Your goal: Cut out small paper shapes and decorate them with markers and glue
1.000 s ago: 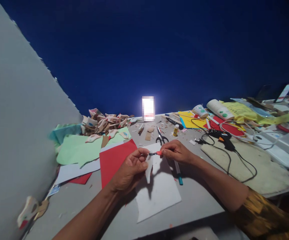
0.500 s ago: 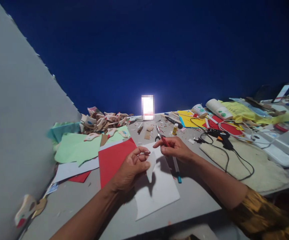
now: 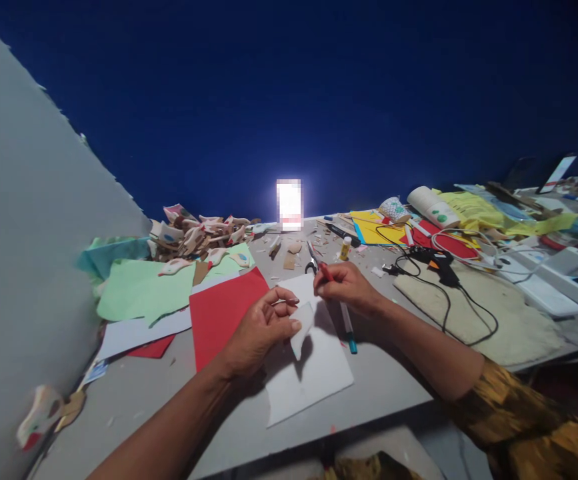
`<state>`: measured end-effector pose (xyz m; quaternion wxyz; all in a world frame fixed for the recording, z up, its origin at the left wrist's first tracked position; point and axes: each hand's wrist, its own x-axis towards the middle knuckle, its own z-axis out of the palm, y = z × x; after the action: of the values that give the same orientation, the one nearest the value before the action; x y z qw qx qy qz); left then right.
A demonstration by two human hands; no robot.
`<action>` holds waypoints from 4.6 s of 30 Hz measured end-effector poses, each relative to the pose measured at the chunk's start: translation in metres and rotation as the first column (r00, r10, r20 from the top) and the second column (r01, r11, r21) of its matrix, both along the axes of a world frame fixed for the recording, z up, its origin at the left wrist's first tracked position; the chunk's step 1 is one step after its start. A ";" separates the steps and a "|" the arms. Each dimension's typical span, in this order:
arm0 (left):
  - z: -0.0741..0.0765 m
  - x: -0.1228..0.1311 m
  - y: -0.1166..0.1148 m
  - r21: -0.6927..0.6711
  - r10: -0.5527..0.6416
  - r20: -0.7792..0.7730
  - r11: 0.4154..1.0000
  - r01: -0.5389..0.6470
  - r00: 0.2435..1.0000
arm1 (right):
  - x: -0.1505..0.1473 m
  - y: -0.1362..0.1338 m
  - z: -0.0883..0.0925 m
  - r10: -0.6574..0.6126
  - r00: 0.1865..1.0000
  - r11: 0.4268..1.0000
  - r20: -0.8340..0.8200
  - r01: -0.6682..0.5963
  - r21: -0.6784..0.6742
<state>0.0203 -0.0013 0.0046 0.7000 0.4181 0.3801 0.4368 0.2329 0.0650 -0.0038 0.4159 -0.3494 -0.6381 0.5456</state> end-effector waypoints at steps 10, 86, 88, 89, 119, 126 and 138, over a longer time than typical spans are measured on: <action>-0.006 0.003 0.004 0.126 0.183 -0.168 0.979 -0.163 0.969 | -0.005 0.001 -0.001 0.002 0.998 0.979 0.065 0.011 -0.206; 0.009 -0.005 0.010 -0.184 0.139 0.351 0.980 -0.077 0.926 | -0.007 -0.013 -0.008 -0.099 0.924 0.835 0.370 -0.125 0.536; 0.008 -0.006 0.010 -0.193 0.140 0.354 0.978 -0.074 0.925 | -0.006 -0.011 -0.008 -0.094 0.923 0.837 0.374 -0.129 0.531; 0.008 -0.006 0.010 -0.197 0.137 0.356 0.978 -0.069 0.925 | -0.005 -0.010 -0.008 -0.092 0.922 0.840 0.375 -0.130 0.527; 0.008 -0.005 0.007 -0.138 0.097 0.295 0.989 -0.058 0.951 | 0.004 0.013 -0.017 -0.154 0.976 0.977 0.151 0.128 0.169; 0.011 -0.004 0.007 -0.027 0.174 0.165 0.985 -0.172 0.971 | -0.001 0.008 -0.014 -0.029 0.997 0.999 0.076 0.027 0.025; 0.006 -0.004 0.008 0.112 0.343 -0.021 0.934 -0.339 0.939 | 0.002 0.009 -0.019 -0.007 0.996 1.000 0.084 0.009 -0.020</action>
<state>0.0160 0.0067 0.0109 0.5825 0.3911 0.4370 0.5628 0.2348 0.0737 -0.0231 0.3873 -0.3788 -0.6481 0.5352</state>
